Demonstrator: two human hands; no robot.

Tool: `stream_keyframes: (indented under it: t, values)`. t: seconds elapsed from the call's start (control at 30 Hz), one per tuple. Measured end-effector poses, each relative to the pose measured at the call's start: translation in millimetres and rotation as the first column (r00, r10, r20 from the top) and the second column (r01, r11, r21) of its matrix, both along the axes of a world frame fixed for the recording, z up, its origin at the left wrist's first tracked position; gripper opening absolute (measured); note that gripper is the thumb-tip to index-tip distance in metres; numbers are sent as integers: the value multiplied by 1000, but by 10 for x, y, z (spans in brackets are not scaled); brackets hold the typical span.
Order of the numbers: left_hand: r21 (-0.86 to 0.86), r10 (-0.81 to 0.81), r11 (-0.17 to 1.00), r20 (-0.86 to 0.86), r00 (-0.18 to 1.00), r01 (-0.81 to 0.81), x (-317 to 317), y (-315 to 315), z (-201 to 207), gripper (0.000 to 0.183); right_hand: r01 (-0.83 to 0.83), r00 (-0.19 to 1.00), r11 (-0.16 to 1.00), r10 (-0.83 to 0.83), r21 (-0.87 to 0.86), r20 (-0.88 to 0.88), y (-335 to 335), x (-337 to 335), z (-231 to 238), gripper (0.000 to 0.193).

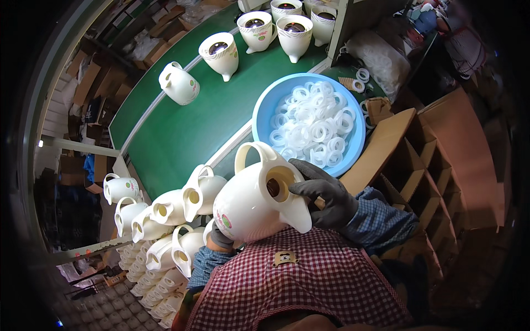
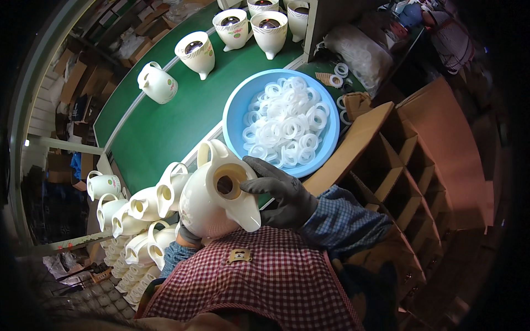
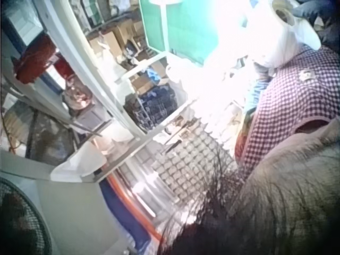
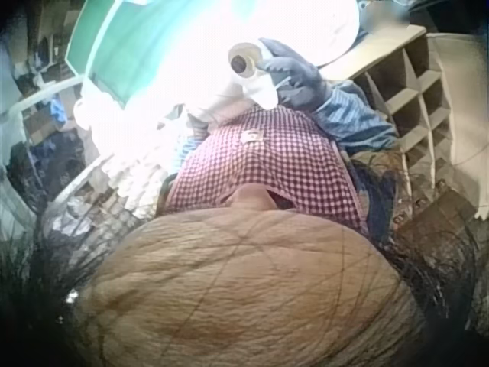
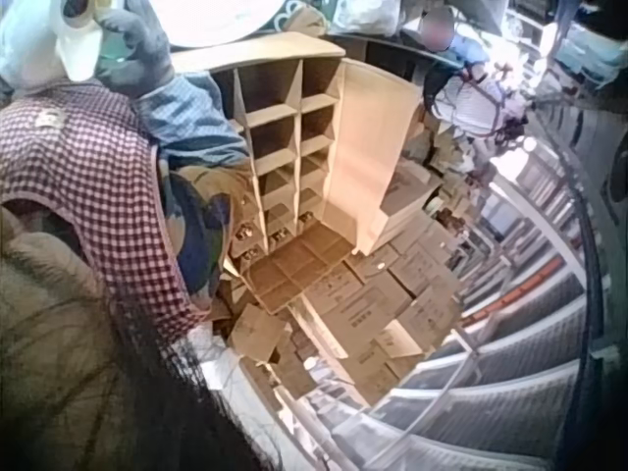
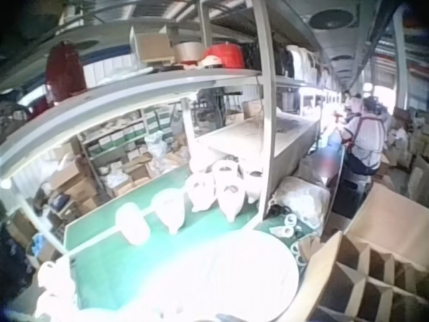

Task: The person repeatedly picks up white ceramic pitchers from a conveyor belt, inserts a small white plastic ring into the spout, and places the pitcher into a cardboard box. The process is repeated for multiple units.

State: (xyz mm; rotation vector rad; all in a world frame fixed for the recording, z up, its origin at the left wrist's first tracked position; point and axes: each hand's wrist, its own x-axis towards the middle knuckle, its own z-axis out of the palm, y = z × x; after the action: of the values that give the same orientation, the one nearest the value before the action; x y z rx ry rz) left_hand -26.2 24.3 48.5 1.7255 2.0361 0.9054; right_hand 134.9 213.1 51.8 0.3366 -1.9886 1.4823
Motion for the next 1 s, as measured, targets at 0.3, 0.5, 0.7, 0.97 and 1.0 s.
stream_keyframes:
  t: [0.3,0.5,0.7,0.97,1.0]
  values:
    - [-7,4,1000,798,602,3,-152,-216,-670,69,21,1000,999,-21,29,-9,35,15,21,84]
    - [-48,66,998,817,574,-47,-147,-177,-801,85,50,999,998,-49,41,-24,32,33,-15,82]
    - [-50,71,997,764,641,-51,-136,-124,-803,87,102,995,994,-102,48,0,29,91,-26,81]
    - [-31,57,998,685,726,-49,-89,-38,-850,91,156,987,986,-157,53,29,28,165,3,78]
    - [-42,64,998,734,677,-49,-95,-31,-863,92,163,986,985,-165,61,23,28,170,14,78]
